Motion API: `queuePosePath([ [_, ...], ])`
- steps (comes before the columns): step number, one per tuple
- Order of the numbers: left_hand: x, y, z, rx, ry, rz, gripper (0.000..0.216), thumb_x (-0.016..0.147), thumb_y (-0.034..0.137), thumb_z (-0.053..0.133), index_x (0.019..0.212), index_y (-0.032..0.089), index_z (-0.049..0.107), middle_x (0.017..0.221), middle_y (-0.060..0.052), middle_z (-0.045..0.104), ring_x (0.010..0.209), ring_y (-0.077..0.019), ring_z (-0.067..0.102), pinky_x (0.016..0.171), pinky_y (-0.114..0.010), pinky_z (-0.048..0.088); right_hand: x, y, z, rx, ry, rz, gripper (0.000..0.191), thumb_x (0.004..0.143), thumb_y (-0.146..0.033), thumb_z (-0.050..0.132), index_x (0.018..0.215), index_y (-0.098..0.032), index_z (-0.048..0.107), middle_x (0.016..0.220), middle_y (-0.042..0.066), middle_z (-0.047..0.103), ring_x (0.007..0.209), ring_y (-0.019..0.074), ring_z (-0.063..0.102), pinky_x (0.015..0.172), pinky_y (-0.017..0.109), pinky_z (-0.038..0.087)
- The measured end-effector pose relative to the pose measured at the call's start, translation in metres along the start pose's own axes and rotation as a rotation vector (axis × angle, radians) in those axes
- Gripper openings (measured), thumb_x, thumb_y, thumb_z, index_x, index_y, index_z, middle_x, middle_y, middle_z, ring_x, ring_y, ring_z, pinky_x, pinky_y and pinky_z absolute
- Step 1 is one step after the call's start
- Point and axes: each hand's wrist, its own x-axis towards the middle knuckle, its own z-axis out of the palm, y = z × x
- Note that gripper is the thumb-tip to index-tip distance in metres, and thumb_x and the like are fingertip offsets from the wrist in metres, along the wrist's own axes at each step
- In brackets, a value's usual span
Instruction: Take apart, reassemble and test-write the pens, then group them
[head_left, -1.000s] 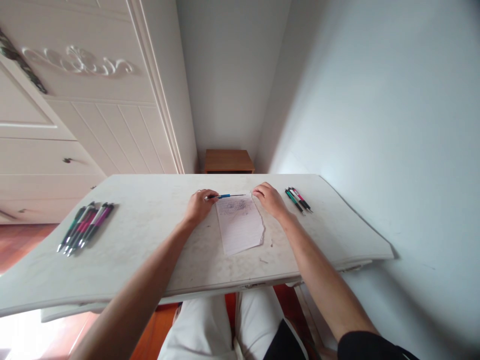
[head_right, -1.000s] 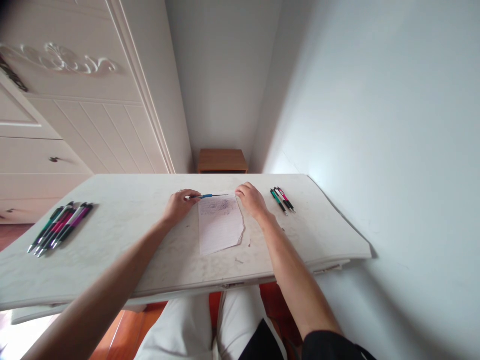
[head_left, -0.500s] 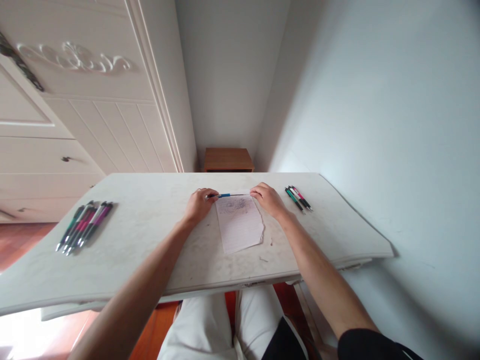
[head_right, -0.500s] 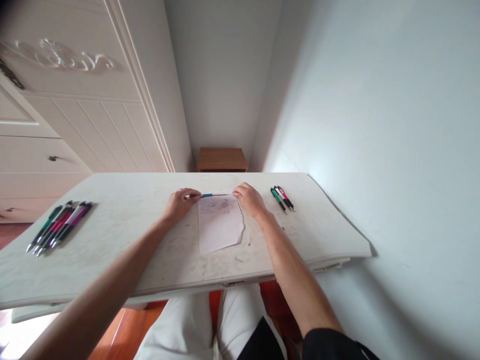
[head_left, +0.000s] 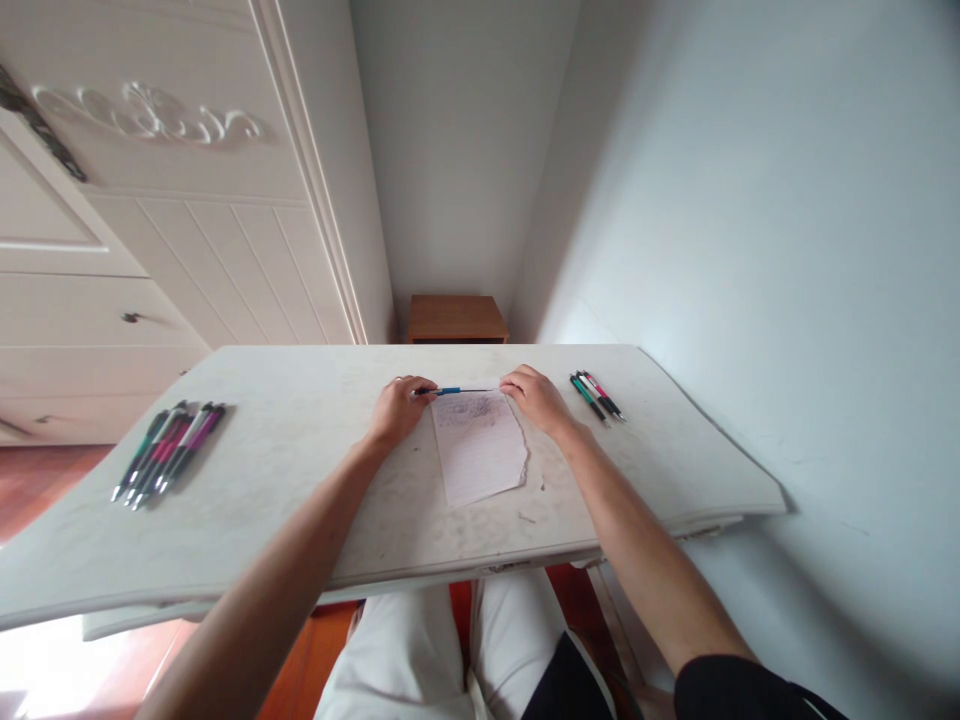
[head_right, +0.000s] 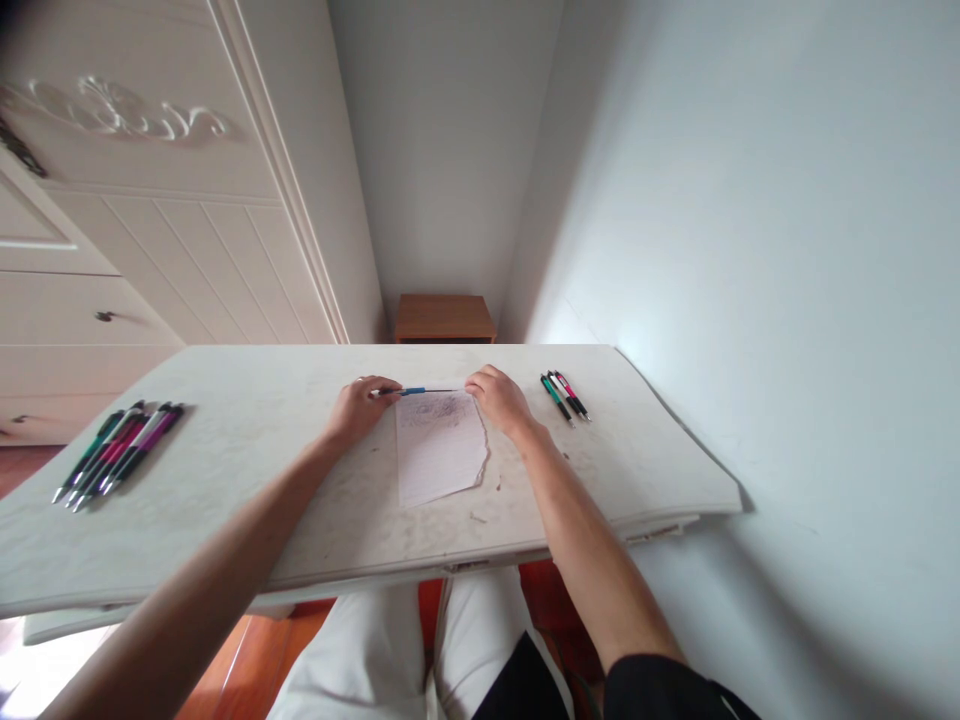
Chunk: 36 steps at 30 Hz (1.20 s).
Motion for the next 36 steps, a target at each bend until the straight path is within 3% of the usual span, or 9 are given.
queuePosePath([
  [15,-0.002,0.007,-0.002,0.02,-0.022,0.0,0.019,0.08,0.02,0.062,0.092,0.024,0.076,0.096,-0.004,0.076,0.095,-0.0237,0.065,0.091,-0.035,0.05,-0.001,-0.004,0.001,0.006,-0.007,-0.034,0.012,0.091,-0.018,0.06,0.085,-0.021,0.07,0.091,0.004,0.064,0.088,0.0166,0.061,0.083,0.027,0.045],
  [28,-0.006,0.009,0.001,0.006,-0.076,0.12,0.019,0.082,0.027,0.06,0.092,0.023,0.076,0.093,-0.004,0.075,0.092,-0.0227,0.065,0.089,-0.034,0.049,-0.003,-0.016,0.003,0.007,-0.038,-0.11,0.013,0.09,-0.014,0.058,0.086,-0.02,0.069,0.09,0.004,0.063,0.083,0.0157,0.059,0.078,0.026,0.044],
  [36,-0.005,0.013,-0.002,-0.021,-0.072,0.037,0.019,0.08,0.028,0.062,0.092,0.024,0.077,0.096,-0.004,0.076,0.092,-0.0229,0.066,0.089,-0.033,0.05,-0.001,-0.014,0.002,0.011,-0.013,-0.133,0.014,0.091,-0.015,0.057,0.085,-0.02,0.069,0.089,0.004,0.064,0.084,0.0164,0.059,0.081,0.028,0.044],
])
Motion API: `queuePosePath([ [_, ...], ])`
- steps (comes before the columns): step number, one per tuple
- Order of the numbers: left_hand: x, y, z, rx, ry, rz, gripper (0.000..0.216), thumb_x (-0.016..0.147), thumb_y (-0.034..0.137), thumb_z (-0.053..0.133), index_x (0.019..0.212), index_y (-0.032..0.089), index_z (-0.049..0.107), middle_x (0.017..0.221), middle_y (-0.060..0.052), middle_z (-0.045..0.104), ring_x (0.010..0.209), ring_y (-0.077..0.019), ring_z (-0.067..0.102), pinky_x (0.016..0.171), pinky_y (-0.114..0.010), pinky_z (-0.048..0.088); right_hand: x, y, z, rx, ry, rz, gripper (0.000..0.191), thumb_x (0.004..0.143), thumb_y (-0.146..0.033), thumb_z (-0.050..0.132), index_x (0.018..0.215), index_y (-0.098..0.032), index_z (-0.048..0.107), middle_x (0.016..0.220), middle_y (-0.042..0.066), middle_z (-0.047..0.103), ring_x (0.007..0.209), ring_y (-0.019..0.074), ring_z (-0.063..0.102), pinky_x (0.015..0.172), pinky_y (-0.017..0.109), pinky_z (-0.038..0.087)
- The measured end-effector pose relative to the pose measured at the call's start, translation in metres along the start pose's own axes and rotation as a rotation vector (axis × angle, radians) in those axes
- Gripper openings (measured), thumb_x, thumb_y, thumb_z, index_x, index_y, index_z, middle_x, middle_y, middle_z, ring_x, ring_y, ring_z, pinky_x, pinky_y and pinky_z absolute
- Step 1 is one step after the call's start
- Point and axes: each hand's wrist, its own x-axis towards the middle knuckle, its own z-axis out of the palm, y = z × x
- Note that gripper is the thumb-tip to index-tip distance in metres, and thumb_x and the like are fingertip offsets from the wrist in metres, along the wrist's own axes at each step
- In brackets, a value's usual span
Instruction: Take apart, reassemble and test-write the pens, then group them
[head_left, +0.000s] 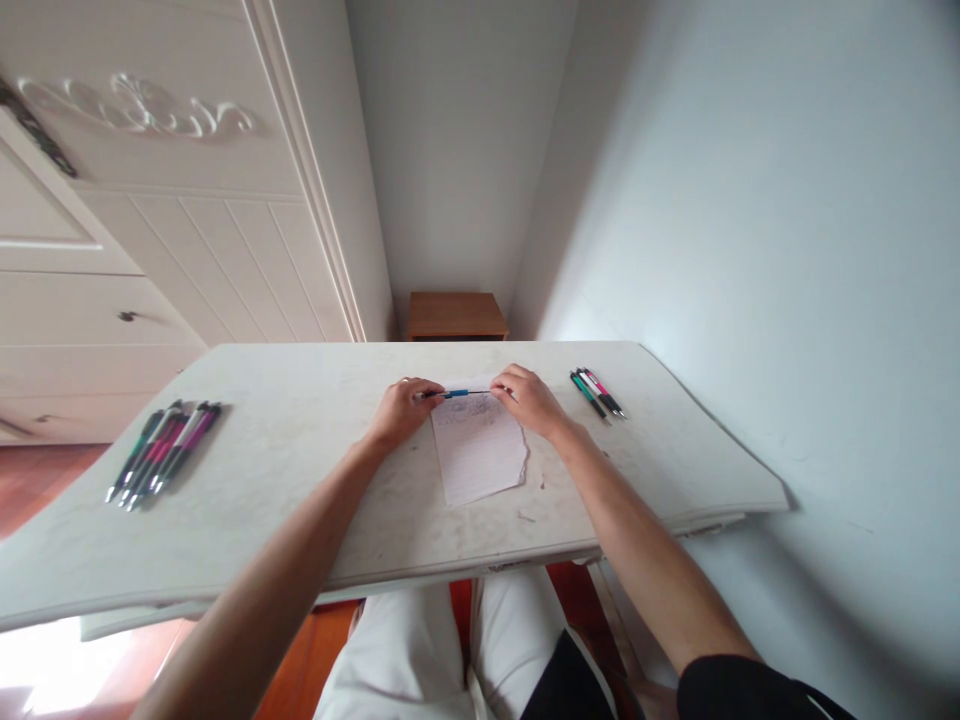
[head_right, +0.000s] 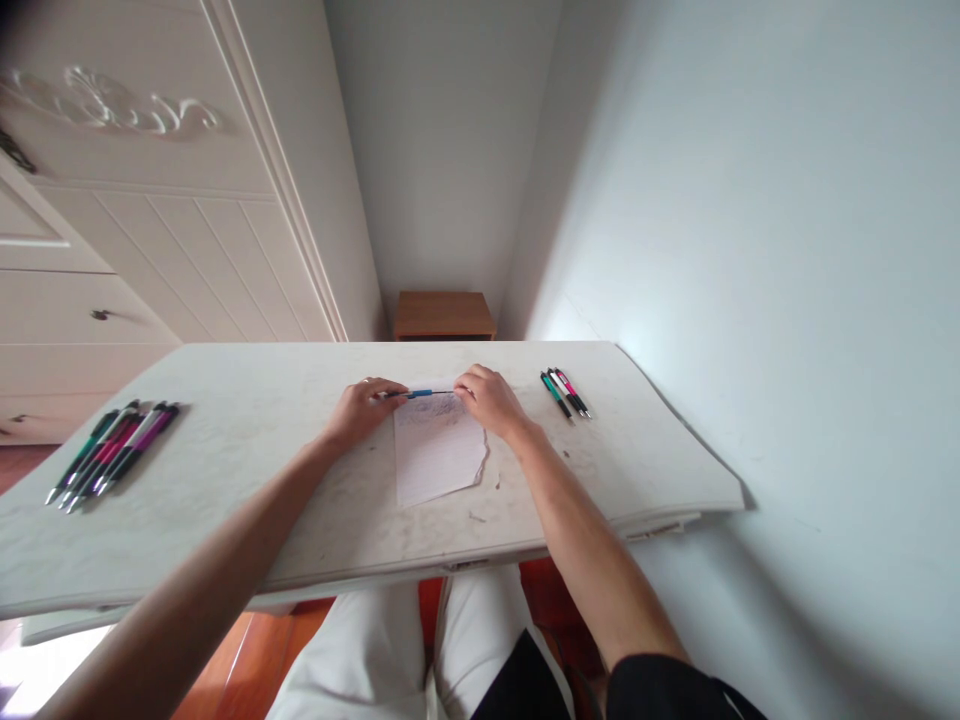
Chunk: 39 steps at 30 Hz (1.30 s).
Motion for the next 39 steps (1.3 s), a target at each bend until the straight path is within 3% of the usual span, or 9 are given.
queuePosePath([
  [6,0.001,0.001,0.0,-0.026,0.006,-0.049,0.019,0.079,0.027,0.063,0.092,0.023,0.077,0.094,-0.003,0.077,0.085,-0.0216,0.066,0.085,-0.033,0.051,0.001,0.003,-0.001,0.085,0.048,0.004,0.014,0.092,-0.021,0.056,0.09,-0.02,0.07,0.092,0.005,0.065,0.083,0.016,0.06,0.082,0.028,0.047],
  [9,0.002,-0.001,0.0,-0.033,0.012,-0.07,0.019,0.079,0.025,0.063,0.092,0.023,0.077,0.094,-0.003,0.077,0.082,-0.0208,0.066,0.083,-0.032,0.051,0.002,0.012,-0.003,0.174,0.135,0.034,0.015,0.091,-0.026,0.057,0.094,-0.019,0.07,0.092,0.005,0.065,0.083,0.0159,0.061,0.079,0.028,0.049],
  [14,0.003,-0.003,0.0,-0.045,0.026,-0.075,0.019,0.078,0.025,0.064,0.092,0.023,0.077,0.093,-0.003,0.077,0.083,-0.0211,0.066,0.082,-0.032,0.051,0.0,0.039,-0.01,0.072,0.307,0.274,0.013,0.086,-0.02,0.057,0.087,-0.018,0.069,0.091,0.006,0.065,0.077,0.0166,0.06,0.08,0.03,0.05],
  [18,0.003,-0.003,0.0,-0.053,0.026,-0.058,0.019,0.079,0.024,0.062,0.091,0.023,0.077,0.095,-0.003,0.077,0.085,-0.0212,0.067,0.081,-0.031,0.051,-0.006,0.054,-0.009,-0.061,0.226,0.422,0.01,0.081,-0.021,0.064,0.087,-0.018,0.071,0.092,0.007,0.063,0.078,0.0177,0.06,0.084,0.033,0.048],
  [28,0.004,-0.004,-0.002,-0.068,0.029,-0.04,0.02,0.079,0.025,0.061,0.091,0.022,0.076,0.096,-0.004,0.077,0.091,-0.0221,0.067,0.082,-0.032,0.051,-0.014,0.06,-0.014,-0.24,0.078,0.557,0.01,0.078,-0.024,0.072,0.085,-0.02,0.076,0.096,0.008,0.066,0.089,0.0194,0.062,0.086,0.03,0.045],
  [31,0.004,-0.004,-0.001,-0.071,0.033,-0.043,0.02,0.079,0.024,0.062,0.091,0.022,0.077,0.096,-0.004,0.077,0.089,-0.0223,0.067,0.082,-0.032,0.051,-0.013,0.057,-0.019,-0.252,0.054,0.573,0.008,0.08,-0.023,0.068,0.08,-0.02,0.076,0.094,0.009,0.068,0.088,0.0204,0.063,0.082,0.03,0.045],
  [34,0.003,-0.003,-0.001,-0.075,0.044,-0.052,0.019,0.078,0.023,0.063,0.09,0.022,0.077,0.094,-0.004,0.077,0.086,-0.0223,0.067,0.081,-0.033,0.051,-0.011,0.054,-0.022,-0.228,0.137,0.572,0.01,0.082,-0.021,0.064,0.081,-0.019,0.074,0.091,0.009,0.07,0.086,0.0211,0.063,0.08,0.031,0.046],
  [39,0.004,-0.003,-0.002,-0.083,0.052,-0.059,0.018,0.076,0.023,0.064,0.087,0.023,0.077,0.092,-0.003,0.077,0.083,-0.0219,0.067,0.079,-0.032,0.051,-0.004,0.043,-0.021,0.122,0.316,0.399,0.011,0.082,-0.026,0.064,0.088,-0.02,0.071,0.087,0.004,0.073,0.08,0.0193,0.066,0.078,0.031,0.05],
])
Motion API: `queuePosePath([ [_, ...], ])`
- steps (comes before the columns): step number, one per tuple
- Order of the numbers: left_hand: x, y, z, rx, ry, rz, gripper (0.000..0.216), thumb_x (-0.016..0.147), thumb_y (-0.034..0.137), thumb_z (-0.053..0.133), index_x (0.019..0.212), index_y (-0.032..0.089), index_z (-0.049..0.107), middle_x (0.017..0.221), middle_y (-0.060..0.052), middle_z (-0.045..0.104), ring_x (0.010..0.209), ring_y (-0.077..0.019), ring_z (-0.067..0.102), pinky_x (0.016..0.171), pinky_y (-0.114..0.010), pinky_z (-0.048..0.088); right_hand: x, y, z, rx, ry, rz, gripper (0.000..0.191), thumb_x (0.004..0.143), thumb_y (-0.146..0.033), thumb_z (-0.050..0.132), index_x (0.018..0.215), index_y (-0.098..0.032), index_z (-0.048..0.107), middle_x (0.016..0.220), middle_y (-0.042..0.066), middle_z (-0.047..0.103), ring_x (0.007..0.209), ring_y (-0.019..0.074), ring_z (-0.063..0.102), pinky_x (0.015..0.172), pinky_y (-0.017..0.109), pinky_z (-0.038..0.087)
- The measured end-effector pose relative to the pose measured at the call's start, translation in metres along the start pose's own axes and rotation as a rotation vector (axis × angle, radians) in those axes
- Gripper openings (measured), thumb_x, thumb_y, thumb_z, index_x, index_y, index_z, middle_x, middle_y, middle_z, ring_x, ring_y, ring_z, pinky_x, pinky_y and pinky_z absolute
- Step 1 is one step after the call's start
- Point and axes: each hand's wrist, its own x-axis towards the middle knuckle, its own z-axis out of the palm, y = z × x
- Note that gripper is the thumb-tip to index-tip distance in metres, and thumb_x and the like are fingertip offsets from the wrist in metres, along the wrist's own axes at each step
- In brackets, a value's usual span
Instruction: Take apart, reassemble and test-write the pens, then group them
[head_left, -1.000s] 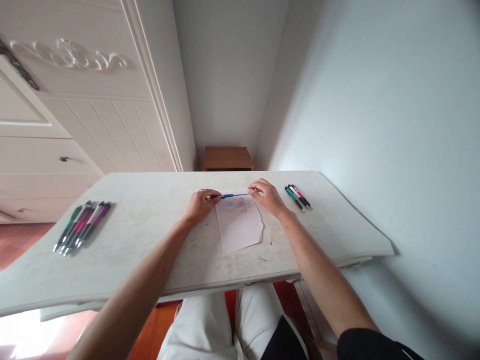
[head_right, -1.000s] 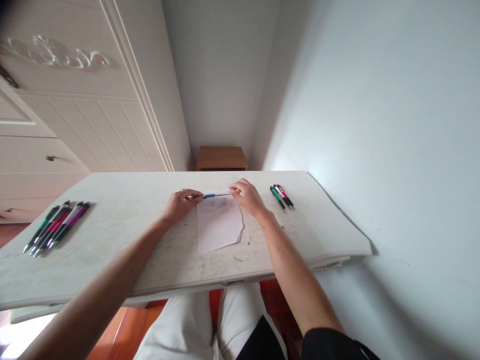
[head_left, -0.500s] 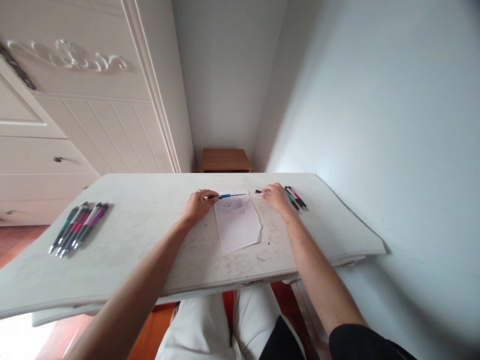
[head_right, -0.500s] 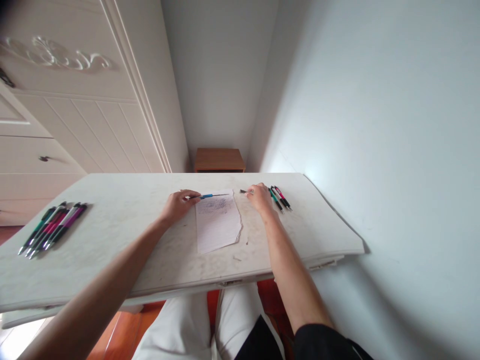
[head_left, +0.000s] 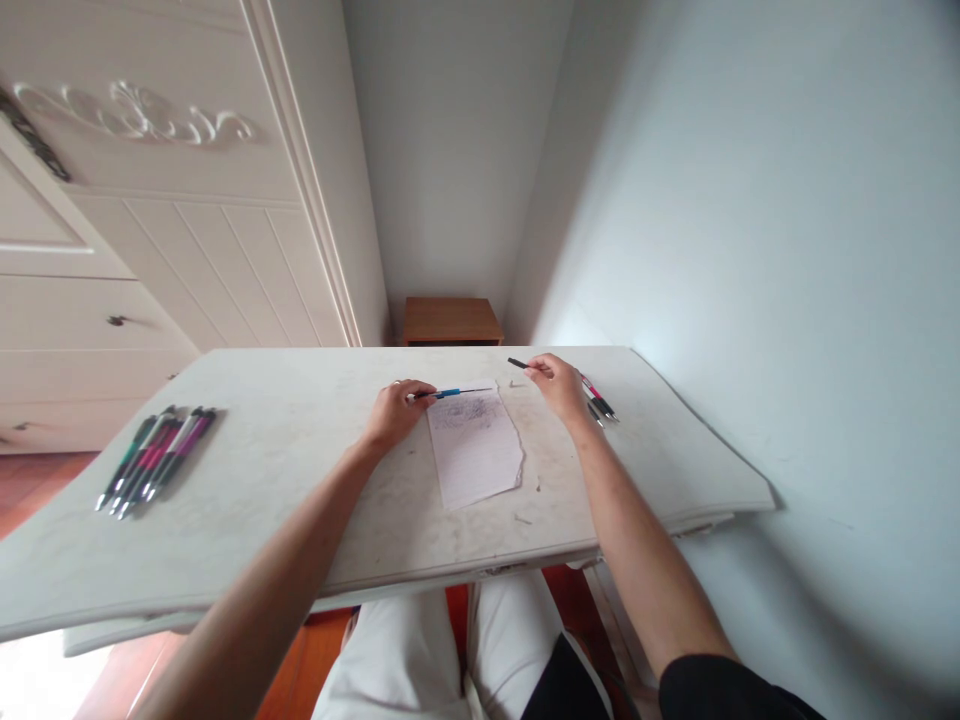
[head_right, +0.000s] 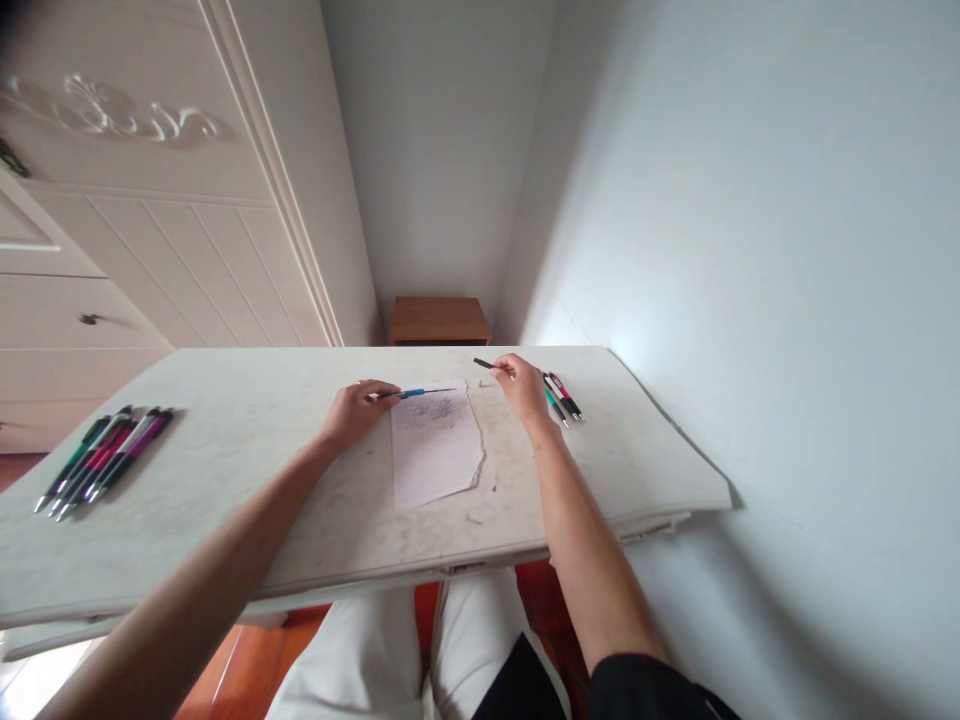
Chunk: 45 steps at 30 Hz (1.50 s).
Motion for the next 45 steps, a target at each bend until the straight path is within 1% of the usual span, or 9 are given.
queuePosePath([
  [3,0.001,-0.001,0.0,-0.008,0.003,-0.015,0.018,0.076,0.024,0.064,0.087,0.022,0.077,0.091,-0.004,0.077,0.08,-0.0213,0.066,0.077,-0.032,0.051,-0.002,-0.007,0.006,0.173,-0.097,-0.105,0.016,0.08,-0.029,0.067,0.093,-0.02,0.073,0.093,0.005,0.075,0.082,0.0191,0.068,0.08,0.031,0.052],
  [5,0.001,-0.002,0.0,-0.015,0.012,-0.017,0.018,0.076,0.024,0.063,0.087,0.022,0.077,0.091,-0.004,0.077,0.08,-0.0212,0.066,0.076,-0.031,0.051,-0.004,-0.009,0.008,0.205,-0.161,-0.148,0.018,0.08,-0.028,0.067,0.094,-0.02,0.074,0.097,0.006,0.075,0.085,0.0194,0.068,0.081,0.032,0.052],
  [7,0.002,-0.003,0.0,-0.02,0.026,-0.016,0.018,0.075,0.024,0.064,0.086,0.022,0.077,0.09,-0.003,0.077,0.08,-0.0213,0.066,0.076,-0.031,0.051,-0.004,-0.009,0.008,0.197,-0.192,-0.17,0.016,0.08,-0.026,0.067,0.093,-0.02,0.074,0.097,0.007,0.075,0.086,0.0196,0.068,0.079,0.031,0.052],
  [12,0.002,-0.005,0.0,-0.026,0.039,-0.019,0.017,0.075,0.024,0.063,0.085,0.023,0.077,0.09,-0.003,0.077,0.079,-0.0212,0.066,0.075,-0.031,0.051,-0.003,-0.008,0.006,0.127,-0.188,-0.203,0.011,0.081,-0.019,0.066,0.086,-0.02,0.075,0.09,0.006,0.074,0.083,0.019,0.067,0.077,0.031,0.051],
  [18,0.002,-0.003,-0.001,-0.011,0.028,-0.044,0.018,0.076,0.023,0.063,0.087,0.022,0.077,0.092,-0.004,0.077,0.081,-0.0213,0.067,0.078,-0.031,0.05,-0.003,-0.009,0.009,0.084,-0.2,-0.25,0.011,0.08,-0.015,0.066,0.085,-0.021,0.075,0.086,0.004,0.072,0.08,0.0175,0.065,0.077,0.029,0.05],
  [25,0.001,-0.003,-0.001,-0.002,0.017,-0.058,0.019,0.076,0.024,0.063,0.089,0.022,0.077,0.094,-0.004,0.077,0.085,-0.0219,0.067,0.079,-0.032,0.05,-0.003,-0.007,0.009,0.084,-0.17,-0.226,0.011,0.079,-0.015,0.066,0.083,-0.021,0.074,0.087,0.004,0.071,0.081,0.018,0.064,0.079,0.03,0.049],
  [30,0.002,-0.002,-0.001,0.016,0.013,-0.059,0.021,0.077,0.025,0.062,0.09,0.021,0.077,0.095,-0.004,0.077,0.083,-0.0216,0.067,0.08,-0.032,0.05,-0.003,-0.008,0.008,0.081,-0.187,-0.217,0.011,0.078,-0.014,0.066,0.083,-0.02,0.074,0.085,0.004,0.07,0.081,0.0174,0.064,0.079,0.029,0.048],
  [37,0.001,-0.003,-0.001,-0.013,0.024,-0.024,0.018,0.076,0.025,0.062,0.087,0.023,0.077,0.092,-0.004,0.077,0.082,-0.0221,0.067,0.08,-0.033,0.052,-0.005,-0.013,0.01,0.088,-0.197,-0.238,0.011,0.078,-0.015,0.066,0.082,-0.02,0.074,0.084,0.003,0.07,0.078,0.0167,0.063,0.076,0.029,0.049],
  [45,-0.001,-0.001,0.001,-0.007,0.017,0.039,0.017,0.078,0.025,0.063,0.088,0.025,0.077,0.092,-0.003,0.077,0.088,-0.0233,0.067,0.084,-0.035,0.051,-0.009,-0.021,0.015,0.111,-0.244,-0.286,0.011,0.081,-0.015,0.066,0.085,-0.02,0.075,0.085,0.004,0.07,0.08,0.0173,0.064,0.077,0.029,0.049],
])
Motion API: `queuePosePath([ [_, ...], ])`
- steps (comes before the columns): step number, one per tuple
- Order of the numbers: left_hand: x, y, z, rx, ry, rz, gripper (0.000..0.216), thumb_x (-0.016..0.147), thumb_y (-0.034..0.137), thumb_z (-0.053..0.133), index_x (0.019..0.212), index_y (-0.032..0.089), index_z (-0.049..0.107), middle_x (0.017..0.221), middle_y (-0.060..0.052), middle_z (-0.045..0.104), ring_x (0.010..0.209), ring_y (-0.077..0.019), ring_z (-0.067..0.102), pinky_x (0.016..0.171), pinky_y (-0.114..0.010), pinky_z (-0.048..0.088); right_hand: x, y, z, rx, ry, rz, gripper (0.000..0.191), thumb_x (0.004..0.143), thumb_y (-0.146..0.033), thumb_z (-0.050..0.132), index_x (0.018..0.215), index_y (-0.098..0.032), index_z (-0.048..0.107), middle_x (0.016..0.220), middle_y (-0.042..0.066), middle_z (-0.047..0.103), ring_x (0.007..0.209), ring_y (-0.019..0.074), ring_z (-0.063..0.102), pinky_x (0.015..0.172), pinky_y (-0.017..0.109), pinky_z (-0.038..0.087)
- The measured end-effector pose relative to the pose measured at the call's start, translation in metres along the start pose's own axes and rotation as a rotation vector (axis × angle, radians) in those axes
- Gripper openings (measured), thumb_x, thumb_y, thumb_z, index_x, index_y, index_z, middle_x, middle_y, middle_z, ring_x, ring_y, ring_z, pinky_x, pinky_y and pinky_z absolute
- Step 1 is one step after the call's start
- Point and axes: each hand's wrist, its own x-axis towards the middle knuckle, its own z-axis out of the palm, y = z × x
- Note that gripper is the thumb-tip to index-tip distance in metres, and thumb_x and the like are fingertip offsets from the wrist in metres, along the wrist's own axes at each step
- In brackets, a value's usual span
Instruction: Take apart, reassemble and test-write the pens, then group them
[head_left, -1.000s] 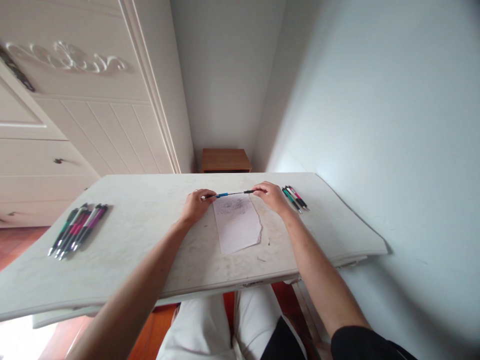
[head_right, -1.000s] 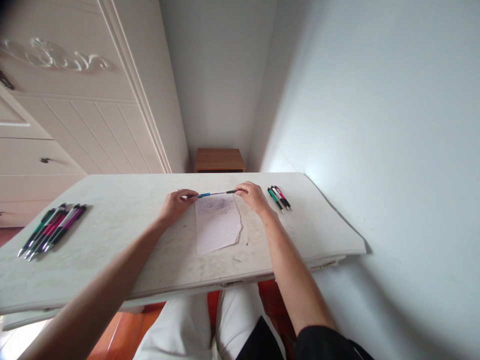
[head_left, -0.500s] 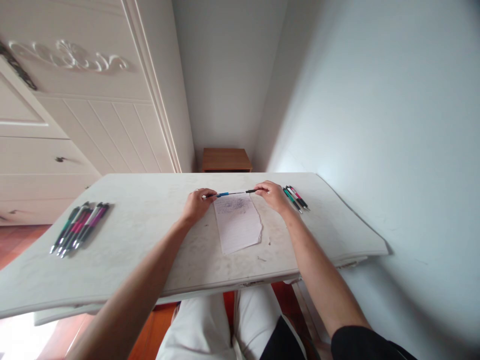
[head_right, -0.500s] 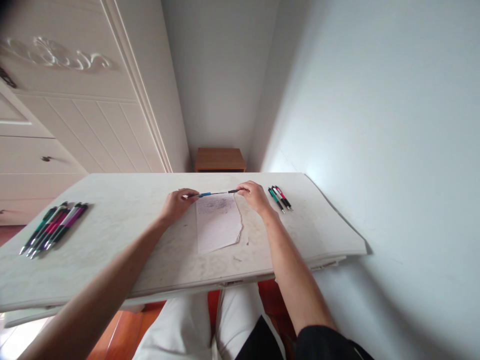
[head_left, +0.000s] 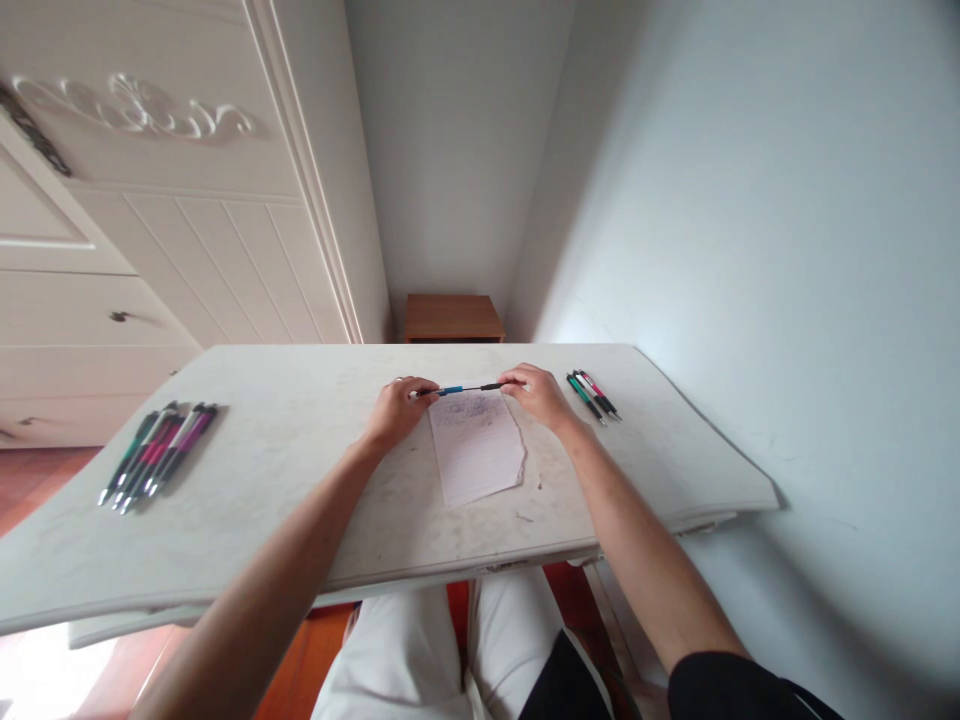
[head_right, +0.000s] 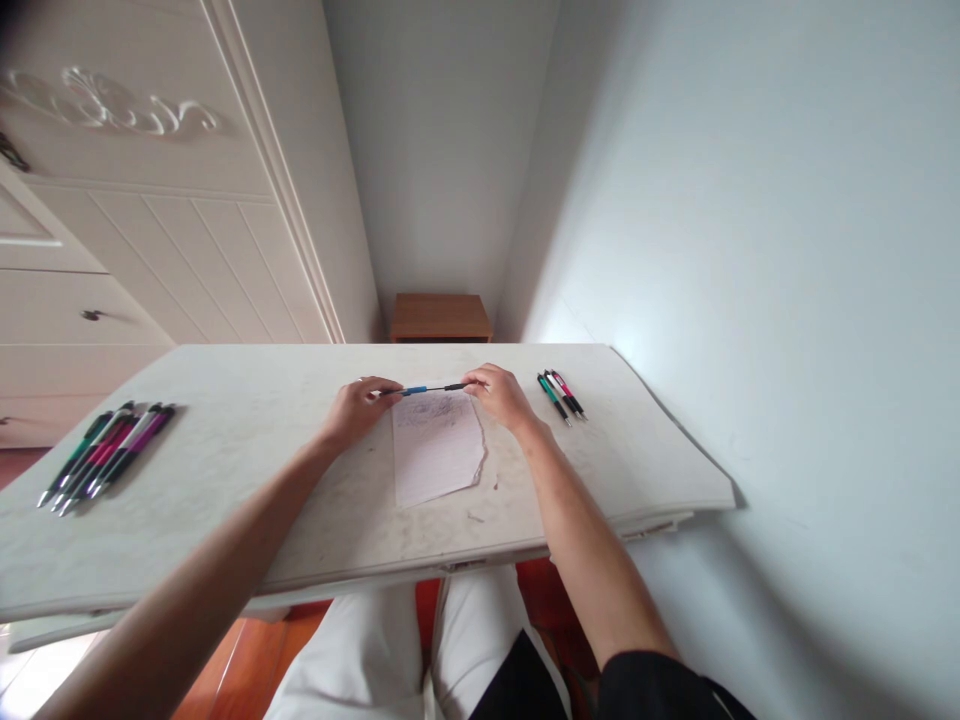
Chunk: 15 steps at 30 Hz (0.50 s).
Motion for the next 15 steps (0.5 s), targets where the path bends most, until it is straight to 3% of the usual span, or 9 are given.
queuePosePath([
  [8,-0.004,0.004,0.004,-0.014,-0.041,0.086,0.018,0.08,0.03,0.062,0.09,0.022,0.076,0.093,-0.005,0.075,0.09,-0.0227,0.065,0.083,-0.034,0.051,-0.002,-0.007,0.014,0.004,-0.015,-0.091,0.01,0.084,-0.015,0.065,0.087,-0.019,0.073,0.084,0.005,0.068,0.079,0.0173,0.063,0.074,0.029,0.048],
  [15,-0.007,0.01,0.004,-0.079,0.016,0.088,0.02,0.081,0.033,0.06,0.09,0.022,0.075,0.091,-0.005,0.073,0.084,-0.0202,0.063,0.074,-0.031,0.051,-0.003,-0.017,0.018,0.027,0.037,-0.098,0.008,0.086,-0.018,0.063,0.086,-0.021,0.071,0.084,0.005,0.067,0.081,0.0184,0.063,0.075,0.029,0.048],
])
